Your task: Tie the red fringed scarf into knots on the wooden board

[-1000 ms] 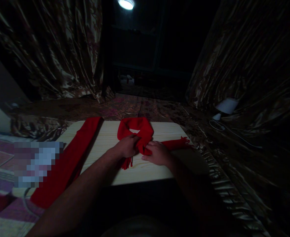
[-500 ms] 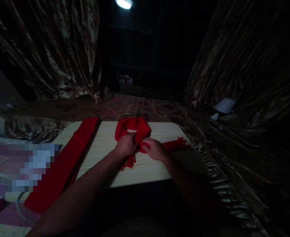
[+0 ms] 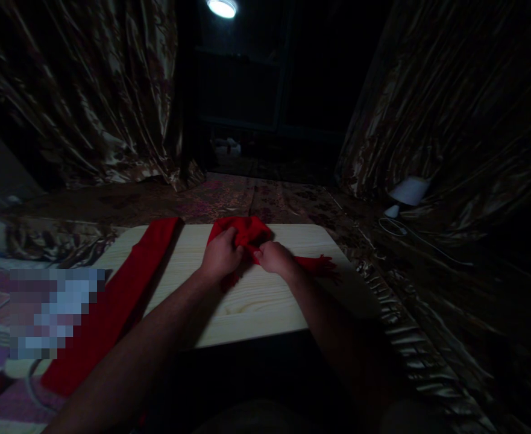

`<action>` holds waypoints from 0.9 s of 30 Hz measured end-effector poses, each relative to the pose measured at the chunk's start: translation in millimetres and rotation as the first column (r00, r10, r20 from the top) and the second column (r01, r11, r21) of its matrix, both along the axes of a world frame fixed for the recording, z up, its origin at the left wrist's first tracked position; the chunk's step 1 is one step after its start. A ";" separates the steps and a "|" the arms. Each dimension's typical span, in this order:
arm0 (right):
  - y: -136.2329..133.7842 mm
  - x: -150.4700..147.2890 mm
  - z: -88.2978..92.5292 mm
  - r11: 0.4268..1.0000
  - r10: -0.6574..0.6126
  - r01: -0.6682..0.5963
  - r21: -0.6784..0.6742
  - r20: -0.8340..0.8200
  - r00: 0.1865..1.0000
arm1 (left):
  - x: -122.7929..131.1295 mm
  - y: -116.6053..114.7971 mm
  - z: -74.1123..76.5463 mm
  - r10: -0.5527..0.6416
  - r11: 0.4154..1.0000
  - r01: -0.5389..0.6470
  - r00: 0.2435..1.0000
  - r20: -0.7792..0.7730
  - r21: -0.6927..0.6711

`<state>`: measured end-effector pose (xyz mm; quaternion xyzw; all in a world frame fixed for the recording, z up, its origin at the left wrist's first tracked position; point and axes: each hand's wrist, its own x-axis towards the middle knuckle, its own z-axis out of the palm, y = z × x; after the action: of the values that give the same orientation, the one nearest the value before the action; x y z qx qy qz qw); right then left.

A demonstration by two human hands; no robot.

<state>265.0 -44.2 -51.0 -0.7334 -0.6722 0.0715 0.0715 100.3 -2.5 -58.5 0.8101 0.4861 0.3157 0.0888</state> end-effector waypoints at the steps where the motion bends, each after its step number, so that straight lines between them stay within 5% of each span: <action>1: 4.8 -1.9 0.7 1.000 -0.004 0.004 -0.026 -0.011 1.000 | 0.8 0.5 3.3 0.004 1.000 -0.004 1.000 -0.004 -0.012; 7: 12.6 -10.3 2.9 0.977 -0.123 0.124 0.175 -0.017 0.992 | -1.0 7.6 15.6 0.061 0.998 -0.060 0.998 0.032 -0.029; 11: 15.7 -2.1 3.7 0.979 -0.066 0.132 0.156 -0.372 0.926 | -7.9 15.9 16.3 0.085 0.993 -0.074 0.989 0.123 -0.089; 12: 18.3 2.1 2.3 0.991 -0.037 0.100 0.088 -0.539 0.841 | -9.5 17.6 16.1 0.093 0.991 -0.078 0.987 0.134 -0.112; 14: 24.9 11.4 -3.2 0.999 -0.027 -0.025 -0.049 -0.837 0.547 | -12.1 20.1 15.5 0.111 0.985 -0.088 0.982 0.152 -0.149; 16: 32.1 19.8 -11.1 0.987 -0.066 -0.123 -0.102 -0.961 0.270 | -13.5 21.9 14.9 0.114 0.982 -0.084 0.978 0.177 -0.167; 17: 35.3 23.1 -15.2 0.984 -0.081 -0.140 -0.112 -0.974 0.209 | -13.8 22.7 14.5 0.110 0.982 -0.077 0.976 0.189 -0.172; 19: 40.0 27.9 -22.6 0.984 -0.094 -0.124 -0.127 -0.966 0.242 | -13.6 24.4 13.6 0.101 0.982 -0.065 0.975 0.198 -0.180; 23: 40.0 33.8 -30.0 0.967 -0.034 -0.206 -0.151 -0.876 0.481 | -12.5 27.5 11.3 0.095 0.980 -0.057 0.977 0.193 -0.192; 25: 36.1 36.8 -30.1 0.942 0.004 -0.287 -0.173 -0.851 0.526 | -12.6 28.5 10.7 0.104 0.977 -0.065 0.976 0.190 -0.205; 27: 32.1 38.7 -28.7 0.956 -0.010 -0.236 -0.174 -0.824 0.567 | -13.1 29.1 10.8 0.116 0.973 -0.074 0.976 0.185 -0.218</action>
<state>303.6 -12.1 -79.8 -0.5749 -0.5930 0.4950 0.2697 87.2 26.6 -47.7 0.7367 0.5438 0.3450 0.2063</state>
